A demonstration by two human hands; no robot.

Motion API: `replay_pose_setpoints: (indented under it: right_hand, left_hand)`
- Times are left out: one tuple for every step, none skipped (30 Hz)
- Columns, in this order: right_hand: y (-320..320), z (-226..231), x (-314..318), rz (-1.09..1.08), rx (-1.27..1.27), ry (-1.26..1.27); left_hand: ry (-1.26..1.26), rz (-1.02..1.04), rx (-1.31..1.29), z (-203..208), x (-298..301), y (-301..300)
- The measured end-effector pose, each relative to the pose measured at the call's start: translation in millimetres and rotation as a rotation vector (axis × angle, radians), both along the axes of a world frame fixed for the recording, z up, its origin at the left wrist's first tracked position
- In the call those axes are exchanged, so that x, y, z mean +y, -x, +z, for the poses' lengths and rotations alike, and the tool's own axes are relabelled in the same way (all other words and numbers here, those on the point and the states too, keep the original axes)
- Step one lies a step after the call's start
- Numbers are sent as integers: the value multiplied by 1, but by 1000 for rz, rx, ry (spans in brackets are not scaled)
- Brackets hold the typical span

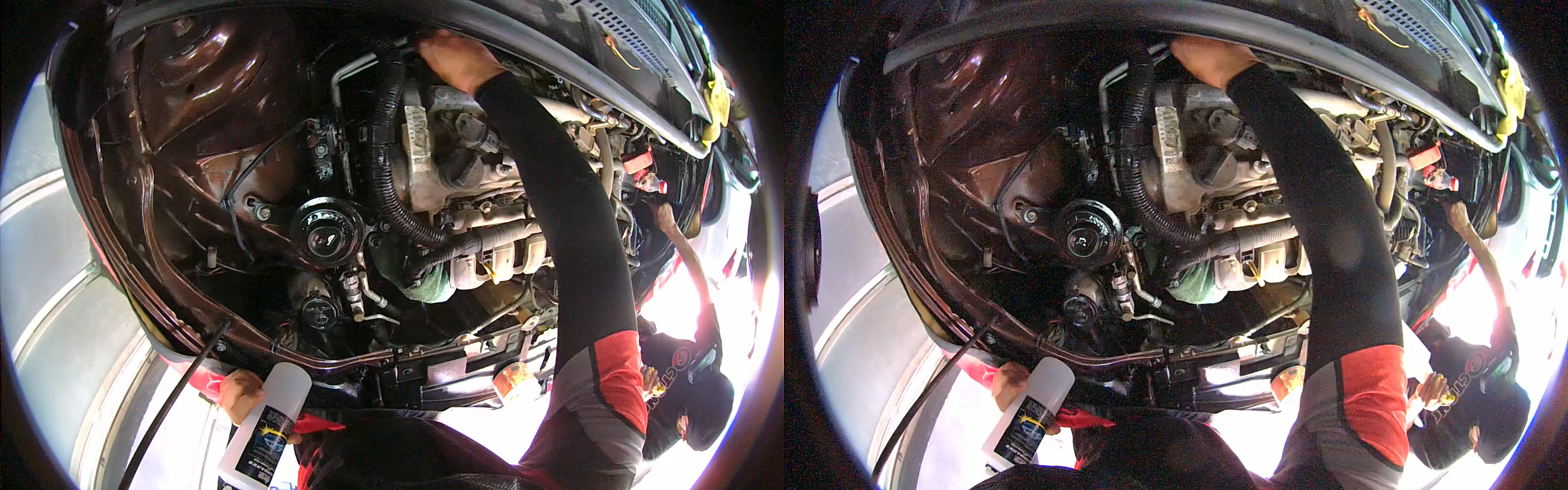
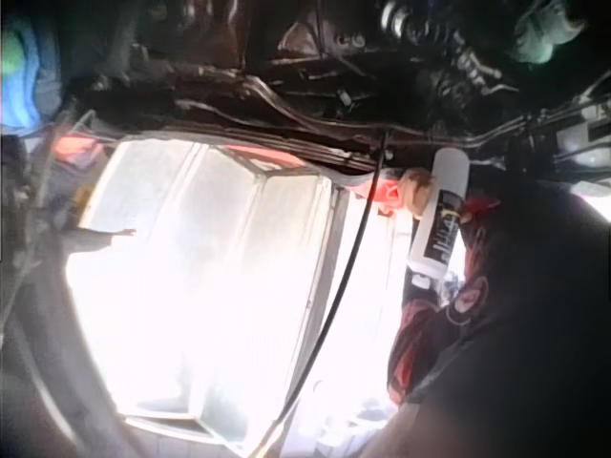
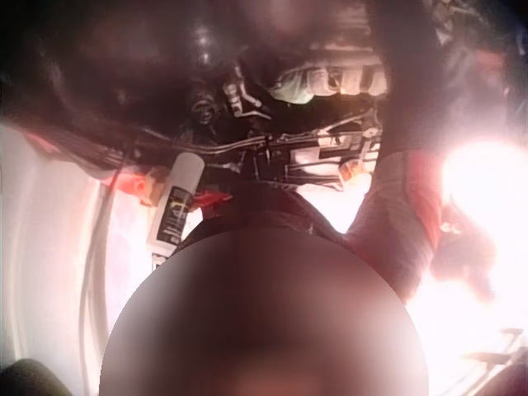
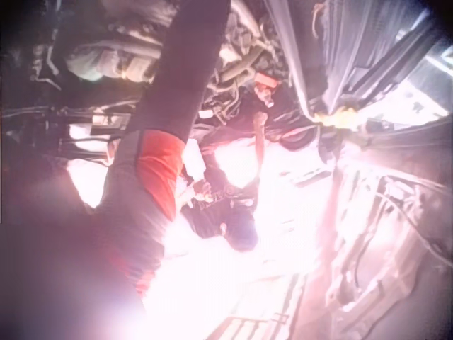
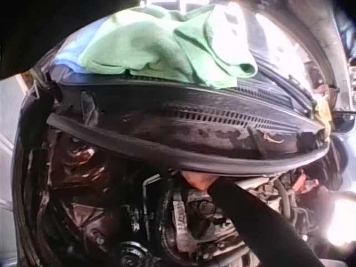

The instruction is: The person cleans the engine bay of a car with the hood open. They apply a cleaning solution from a spray bottle and scrub various components with a toothbrush, focusing on hoses, brackets, and the engine block. A second person is visible working nearby.

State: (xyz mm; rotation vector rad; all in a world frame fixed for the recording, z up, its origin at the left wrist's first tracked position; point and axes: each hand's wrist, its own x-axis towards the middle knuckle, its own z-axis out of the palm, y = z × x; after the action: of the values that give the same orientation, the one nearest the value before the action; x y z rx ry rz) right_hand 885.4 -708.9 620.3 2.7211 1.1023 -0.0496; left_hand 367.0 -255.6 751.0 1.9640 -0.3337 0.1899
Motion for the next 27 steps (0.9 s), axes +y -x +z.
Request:
replay_pose_setpoints:
  right_hand:
    - [-2,-1,2,-97,20,-36]
    - [-4,-2,0,-36,-53,-271]
    - [-8,-2,-5,-56,-59,-380]
    - [-11,-1,-13,12,-170,-379]
    - [-16,1,-19,-3,-214,-256]
    - [-16,0,-21,-2,-158,-192]
    - [-17,-1,-22,0,-102,-129]
    - [-17,-5,-19,19,-59,-113]
    - [-17,-11,-13,34,-16,-95]
    - [-14,-20,-2,49,27,-75]
    - [-14,-27,6,93,37,-117]
    - [-15,-34,11,23,115,-46]
    - [-19,-39,13,12,149,-71]
    - [-23,-42,11,59,141,-142]
    - [-29,-42,2,55,154,-174]
    - [-36,-40,-7,16,199,-144]
    - [-45,-35,-20,7,242,-155]
    - [-47,-32,-27,5,297,-190]
    - [-47,-33,-29,-10,358,-225]
    - [-48,-31,-31,-55,458,-230]
    - [-45,-34,-25,-107,477,-224]
    - [-43,-34,-22,-158,496,-219]
    - [-36,-45,-3,-179,437,-226]
    - [-37,-47,4,-142,438,-224]
    - [-36,-52,11,-182,460,-179]
    - [-39,-51,7,-163,390,-70]
    - [-39,-56,9,-104,330,14]
  left_hand:
    - [-3,-2,1,0,0,0]
    - [2,-5,4,0,0,0]
    - [2,-7,6,0,0,0]
    - [5,-6,10,0,0,1]
    - [2,-7,13,1,0,2]
    - [-1,-4,16,1,0,3]
    - [-2,-1,16,2,0,4]
    - [-2,-5,19,2,0,4]
    - [0,-7,20,3,-1,4]
    - [-2,-7,21,3,-1,4]
    - [-2,-4,20,3,-2,3]
    - [-2,-1,18,3,-1,2]
    - [-4,3,15,3,0,1]
    - [-6,9,12,3,1,0]
    - [-7,14,8,2,3,-1]
    - [-10,18,6,2,4,-1]
    - [-8,26,2,2,6,-1]
    - [-10,32,7,1,6,-2]
    - [-11,36,7,2,6,-1]
    - [-9,38,6,1,6,-2]
    - [-12,40,2,2,6,-2]
    - [-12,40,-1,2,6,-3]
    - [-12,40,-2,2,6,-4]
    - [-14,40,-3,2,6,-5]
    - [-12,38,-3,2,7,-6]
    - [-12,37,-4,1,7,-6]
    - [-13,39,-4,1,8,-6]
